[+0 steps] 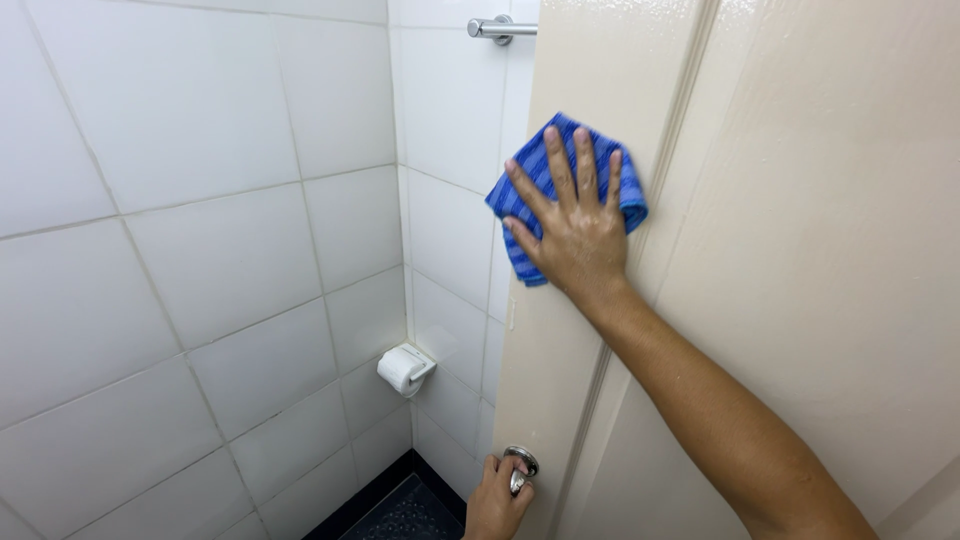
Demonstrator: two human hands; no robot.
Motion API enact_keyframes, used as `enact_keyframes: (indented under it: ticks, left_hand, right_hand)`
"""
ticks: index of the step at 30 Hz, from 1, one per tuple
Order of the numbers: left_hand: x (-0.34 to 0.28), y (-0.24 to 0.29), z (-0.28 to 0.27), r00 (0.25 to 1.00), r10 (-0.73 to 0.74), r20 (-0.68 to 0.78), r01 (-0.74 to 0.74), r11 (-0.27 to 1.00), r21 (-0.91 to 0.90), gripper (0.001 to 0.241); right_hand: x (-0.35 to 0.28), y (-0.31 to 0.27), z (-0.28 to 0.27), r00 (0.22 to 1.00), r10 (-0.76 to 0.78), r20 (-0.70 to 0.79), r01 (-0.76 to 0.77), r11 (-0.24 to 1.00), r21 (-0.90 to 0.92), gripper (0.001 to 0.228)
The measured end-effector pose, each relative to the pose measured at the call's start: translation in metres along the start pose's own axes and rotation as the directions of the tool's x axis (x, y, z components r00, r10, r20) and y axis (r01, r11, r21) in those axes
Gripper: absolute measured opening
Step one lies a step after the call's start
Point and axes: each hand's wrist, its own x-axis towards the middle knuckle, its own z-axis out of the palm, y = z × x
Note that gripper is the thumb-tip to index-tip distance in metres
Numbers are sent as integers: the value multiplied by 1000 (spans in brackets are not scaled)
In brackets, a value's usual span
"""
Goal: The person washes a blue cloth under a running tap in a bathroom sink, then wrings it out. They proceed to wipe the surface of a white bathroom door and the door handle with the damp cloth, cleaning the upper and lower sections of the door.
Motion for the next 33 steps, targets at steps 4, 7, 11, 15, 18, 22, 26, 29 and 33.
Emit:
enact_keyframes:
  ticks: [4, 7, 11, 15, 18, 22, 26, 29, 33]
  left_hand:
    - [-3, -2, 0, 1000, 23, 13, -23, 1000, 19, 29]
    - [-6, 7, -5, 1000, 6, 7, -6, 1000, -18, 30]
    - [-7, 8, -6, 999, -31, 10, 31, 999, -12, 29]
    - [-13, 7, -5, 999, 36, -36, -38, 998, -48, 30]
    - [-8, -1, 0, 998, 51, -21, -52, 998, -40, 31]
    - [0, -28, 19, 995, 72, -65, -79, 991, -106, 53]
    - [-2, -20, 12, 996, 72, -51, -75, 996, -47, 56]
    - [-2, -3, -4, 1000, 23, 19, -21, 997, -78, 58]
    - [-6, 0, -5, 994, 104, -27, -107, 982, -153, 63]
  right_hand:
    - [-38, -22, 8, 991, -65, 116, 76, 993, -86, 69]
    - [-72, -45, 9, 960, -136, 245, 155, 986, -58, 70]
    - [-132, -76, 24, 916, -226, 333, 232, 972, 22, 70]
    - [-185, -105, 25, 837, -375, 397, 386, 921, 56, 72]
    - [-233, -124, 29, 769, -460, 443, 479, 875, 77, 74]
    - [-311, -142, 30, 784, -432, 446, 379, 902, 206, 73]
    - [-357, -142, 14, 909, -195, 369, 128, 972, 198, 67]
    - [-355, -141, 19, 953, 72, 295, -147, 960, 240, 60]
    - [-310, -137, 28, 933, 300, 198, -338, 919, 204, 65]
